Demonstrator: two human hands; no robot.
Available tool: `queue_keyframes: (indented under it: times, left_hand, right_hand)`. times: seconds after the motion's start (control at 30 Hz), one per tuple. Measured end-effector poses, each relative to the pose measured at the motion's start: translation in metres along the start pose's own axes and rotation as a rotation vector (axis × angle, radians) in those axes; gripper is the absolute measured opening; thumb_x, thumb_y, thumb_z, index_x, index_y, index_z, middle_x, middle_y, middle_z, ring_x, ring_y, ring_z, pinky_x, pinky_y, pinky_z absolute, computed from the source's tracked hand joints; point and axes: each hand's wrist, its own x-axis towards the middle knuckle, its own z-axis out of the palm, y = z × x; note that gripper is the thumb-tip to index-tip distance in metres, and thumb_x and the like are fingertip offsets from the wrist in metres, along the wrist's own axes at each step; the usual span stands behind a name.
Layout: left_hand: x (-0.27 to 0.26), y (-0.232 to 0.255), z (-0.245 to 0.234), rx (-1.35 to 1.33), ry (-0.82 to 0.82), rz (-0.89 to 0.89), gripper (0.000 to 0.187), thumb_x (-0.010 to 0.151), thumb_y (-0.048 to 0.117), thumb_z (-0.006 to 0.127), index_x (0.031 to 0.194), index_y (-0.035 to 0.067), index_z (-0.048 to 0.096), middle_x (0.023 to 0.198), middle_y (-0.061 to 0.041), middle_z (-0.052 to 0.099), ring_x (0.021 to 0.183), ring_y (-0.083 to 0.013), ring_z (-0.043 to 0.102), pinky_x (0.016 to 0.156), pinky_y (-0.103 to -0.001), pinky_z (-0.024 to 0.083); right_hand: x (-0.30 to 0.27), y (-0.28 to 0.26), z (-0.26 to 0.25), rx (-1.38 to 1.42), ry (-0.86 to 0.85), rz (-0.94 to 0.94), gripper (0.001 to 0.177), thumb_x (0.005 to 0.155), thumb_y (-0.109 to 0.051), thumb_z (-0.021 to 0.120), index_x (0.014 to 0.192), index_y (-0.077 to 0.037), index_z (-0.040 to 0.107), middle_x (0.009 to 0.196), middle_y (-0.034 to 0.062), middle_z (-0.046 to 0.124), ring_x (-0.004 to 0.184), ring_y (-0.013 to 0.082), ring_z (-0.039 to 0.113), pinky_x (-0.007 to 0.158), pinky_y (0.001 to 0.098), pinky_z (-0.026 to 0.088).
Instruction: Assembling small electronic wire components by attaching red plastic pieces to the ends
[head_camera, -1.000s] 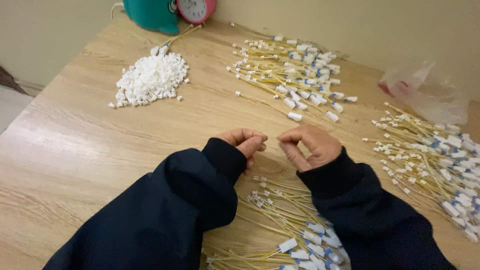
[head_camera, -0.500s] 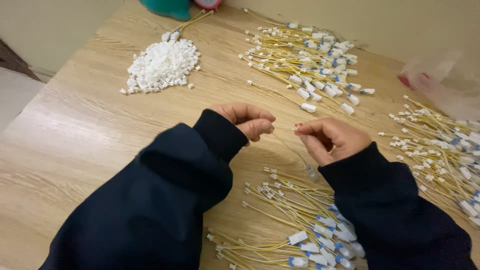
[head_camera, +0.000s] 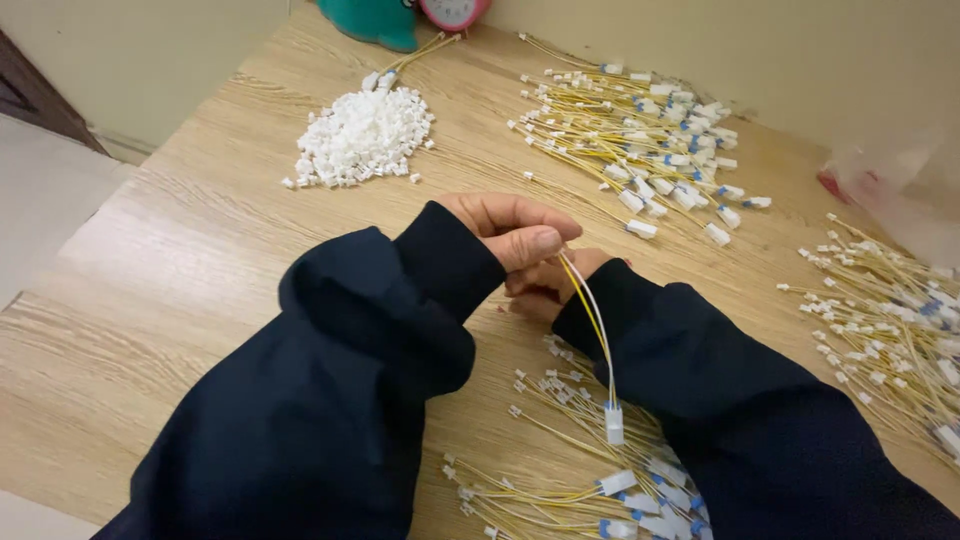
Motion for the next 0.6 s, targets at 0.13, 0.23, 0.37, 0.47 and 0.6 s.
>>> queue_keyframes:
  times: [0.13,0.23,0.37,0.47,0.6]
  left_hand:
    - [-0.001,0.001,0.001,-0.019,0.013,-0.023,0.025,0.083,0.01,0.074,0.105,-0.002,0.071,0.078,-0.018,0.071,0.059,-0.0128,0.065,0.047,-0.018,0.052]
    - [0.002,-0.002,-0.001,-0.117,-0.005,-0.078,0.027,0.084,0.01,0.074,0.108,-0.002,0.069,0.078,-0.017,0.069,0.054,-0.014,0.064,0.04,-0.019,0.049]
    - [0.003,0.0,-0.001,-0.055,-0.008,-0.034,0.025,0.084,0.01,0.074,0.106,0.0,0.07,0.08,-0.017,0.071,0.055,-0.0112,0.064,0.042,-0.019,0.051]
    - [0.006,-0.004,-0.002,-0.047,-0.034,-0.003,0.026,0.086,0.011,0.073,0.108,-0.001,0.069,0.082,-0.018,0.071,0.057,-0.0116,0.064,0.045,-0.02,0.053]
    - [0.011,-0.017,-0.007,-0.008,0.005,-0.016,0.026,0.085,0.011,0.074,0.108,-0.001,0.069,0.083,-0.018,0.071,0.061,-0.0125,0.065,0.049,-0.019,0.054]
  right_hand:
    - [0.017,-0.021,-0.008,0.366,-0.13,0.077,0.003,0.089,-0.021,0.071,0.091,-0.023,0.072,0.091,-0.0105,0.067,0.088,0.0074,0.065,0.094,0.031,0.049]
    - [0.023,-0.041,-0.021,0.397,-0.192,0.157,0.005,0.088,-0.019,0.071,0.092,-0.016,0.072,0.091,-0.0044,0.069,0.087,0.0107,0.066,0.091,0.0329,0.052]
    - [0.024,-0.031,-0.009,0.289,-0.308,0.251,0.014,0.086,-0.026,0.071,0.094,-0.014,0.074,0.089,-0.0001,0.072,0.085,0.0142,0.07,0.086,0.032,0.055]
    - [0.028,-0.032,-0.005,0.028,-0.391,0.225,0.02,0.087,-0.037,0.065,0.094,-0.019,0.071,0.087,0.0012,0.071,0.083,0.0207,0.071,0.086,0.0335,0.054]
    - [0.023,-0.039,-0.031,-0.054,-0.29,0.304,0.019,0.088,-0.035,0.061,0.092,-0.017,0.068,0.079,0.0049,0.069,0.075,0.025,0.069,0.078,0.0346,0.052]
